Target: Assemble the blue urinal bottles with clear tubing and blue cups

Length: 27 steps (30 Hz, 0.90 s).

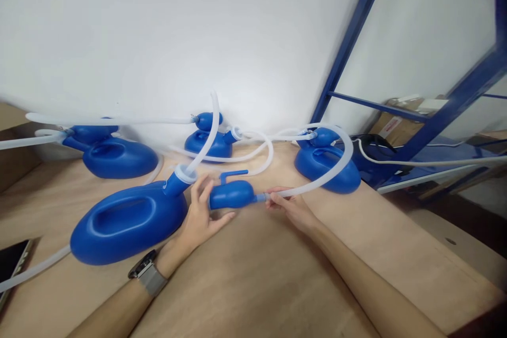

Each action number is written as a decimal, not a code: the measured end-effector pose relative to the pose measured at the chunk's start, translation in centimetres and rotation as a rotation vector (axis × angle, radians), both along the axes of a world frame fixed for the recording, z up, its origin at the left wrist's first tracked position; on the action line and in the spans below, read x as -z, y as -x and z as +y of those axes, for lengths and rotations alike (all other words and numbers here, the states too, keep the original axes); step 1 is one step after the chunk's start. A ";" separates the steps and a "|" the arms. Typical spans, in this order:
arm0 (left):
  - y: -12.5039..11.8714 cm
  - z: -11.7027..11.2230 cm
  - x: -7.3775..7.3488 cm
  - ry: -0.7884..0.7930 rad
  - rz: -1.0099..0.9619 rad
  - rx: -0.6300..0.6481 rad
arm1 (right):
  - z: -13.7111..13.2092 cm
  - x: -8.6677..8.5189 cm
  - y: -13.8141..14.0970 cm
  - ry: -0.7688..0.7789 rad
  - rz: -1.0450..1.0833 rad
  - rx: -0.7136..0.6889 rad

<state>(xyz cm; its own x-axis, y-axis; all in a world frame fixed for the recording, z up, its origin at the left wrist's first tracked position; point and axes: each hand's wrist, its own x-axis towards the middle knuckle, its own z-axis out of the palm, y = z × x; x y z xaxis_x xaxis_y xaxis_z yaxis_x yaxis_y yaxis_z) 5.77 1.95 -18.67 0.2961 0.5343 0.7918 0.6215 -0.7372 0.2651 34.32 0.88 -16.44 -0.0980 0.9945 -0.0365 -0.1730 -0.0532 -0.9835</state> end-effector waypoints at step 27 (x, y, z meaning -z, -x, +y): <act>0.4 0.7 -0.4 0.743 -0.388 0.030 | 0.1 0.3 1.2 0.192 0.027 -0.033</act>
<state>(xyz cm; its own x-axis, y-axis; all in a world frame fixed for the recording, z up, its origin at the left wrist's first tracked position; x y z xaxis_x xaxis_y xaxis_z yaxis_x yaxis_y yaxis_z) 5.39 2.68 -18.25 0.0973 0.9536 0.2850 0.3687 -0.3005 0.8796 33.10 0.98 -16.75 -0.1341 0.9657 -0.2223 -0.1946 -0.2456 -0.9496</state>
